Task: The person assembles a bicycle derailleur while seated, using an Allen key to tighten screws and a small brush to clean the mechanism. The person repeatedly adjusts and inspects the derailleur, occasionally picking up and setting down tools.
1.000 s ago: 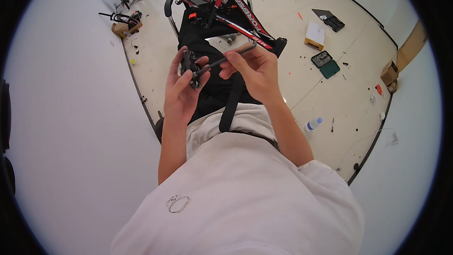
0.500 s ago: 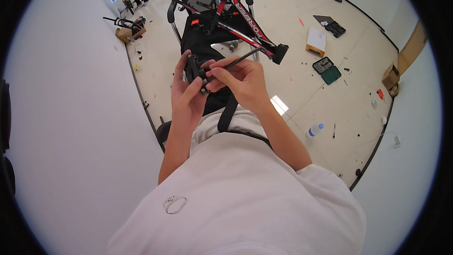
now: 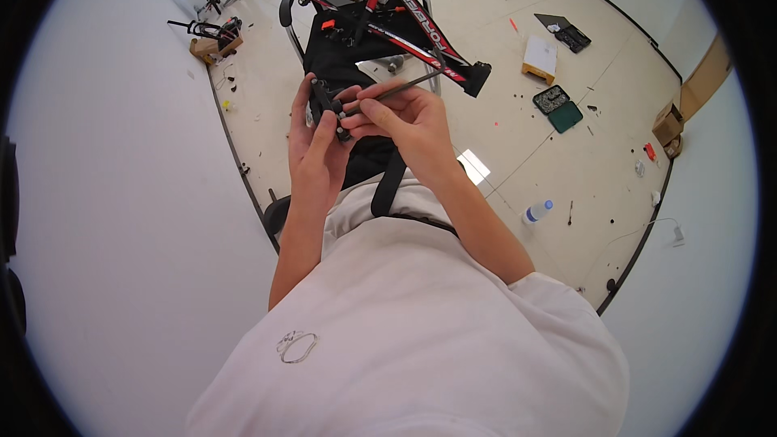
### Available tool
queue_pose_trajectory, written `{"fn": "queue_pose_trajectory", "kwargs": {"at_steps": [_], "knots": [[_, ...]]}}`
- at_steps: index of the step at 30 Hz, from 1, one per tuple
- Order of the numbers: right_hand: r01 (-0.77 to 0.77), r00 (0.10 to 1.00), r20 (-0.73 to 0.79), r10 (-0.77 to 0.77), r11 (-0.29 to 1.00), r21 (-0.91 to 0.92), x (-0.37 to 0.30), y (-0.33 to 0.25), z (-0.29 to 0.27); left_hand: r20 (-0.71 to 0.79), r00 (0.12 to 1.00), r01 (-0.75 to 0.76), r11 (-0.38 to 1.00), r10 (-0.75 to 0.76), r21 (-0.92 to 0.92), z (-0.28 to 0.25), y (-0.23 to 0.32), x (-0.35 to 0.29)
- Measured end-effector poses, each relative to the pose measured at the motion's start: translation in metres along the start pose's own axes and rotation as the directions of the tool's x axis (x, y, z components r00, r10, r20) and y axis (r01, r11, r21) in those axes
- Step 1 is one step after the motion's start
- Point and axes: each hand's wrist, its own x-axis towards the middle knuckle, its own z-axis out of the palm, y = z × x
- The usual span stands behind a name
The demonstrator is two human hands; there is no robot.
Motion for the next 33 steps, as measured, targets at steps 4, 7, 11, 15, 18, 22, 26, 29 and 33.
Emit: {"fn": "queue_pose_trajectory", "kwargs": {"at_steps": [4, 7, 11, 15, 18, 22, 26, 29, 33], "knots": [[-0.031, 0.999, 0.018, 0.033, 0.993, -0.115, -0.001, 0.004, -0.007, 0.021, 1.0, -0.008, 1.0, 0.008, 0.002, 0.0, 0.001, -0.002], [-0.03, 0.999, 0.024, 0.036, 0.977, -0.211, -0.002, 0.003, -0.015, 0.054, 0.998, -0.024, 0.999, 0.022, 0.034, 0.0, -0.002, -0.002], [0.004, 1.0, 0.013, -0.002, 0.99, -0.143, 0.001, 0.009, -0.021, 0.083, 0.996, -0.033, 0.994, 0.024, 0.108, 0.004, -0.005, -0.005], [0.019, 1.0, -0.003, -0.02, 0.993, -0.118, 0.001, 0.009, -0.017, 0.072, 0.997, -0.04, 0.986, 0.028, 0.164, 0.002, -0.009, -0.006], [0.057, 0.998, 0.023, -0.054, 0.99, -0.129, 0.0, 0.007, -0.011, 0.064, 0.998, -0.029, 0.983, 0.018, 0.184, 0.0, -0.009, -0.006], [-0.025, 0.986, 0.164, 0.022, 0.999, 0.02, 0.002, 0.008, -0.017, -0.015, 1.0, 0.016, 0.997, -0.015, 0.075, 0.0, -0.006, -0.004], [0.06, 0.98, 0.198, -0.03, 0.987, -0.146, 0.002, 0.01, -0.02, -0.008, 1.0, 0.0, 0.998, 0.0, 0.069, 0.003, -0.003, -0.002], [0.089, 0.982, 0.18, -0.054, 0.977, -0.193, 0.002, 0.008, -0.021, 0.035, 0.999, -0.034, 0.99, 0.029, 0.136, -0.002, -0.009, -0.002], [0.085, 0.986, 0.161, -0.051, 0.973, -0.214, 0.002, 0.011, -0.027, 0.117, 0.983, -0.17, 0.932, 0.139, 0.319, 0.001, -0.009, -0.005]]}}
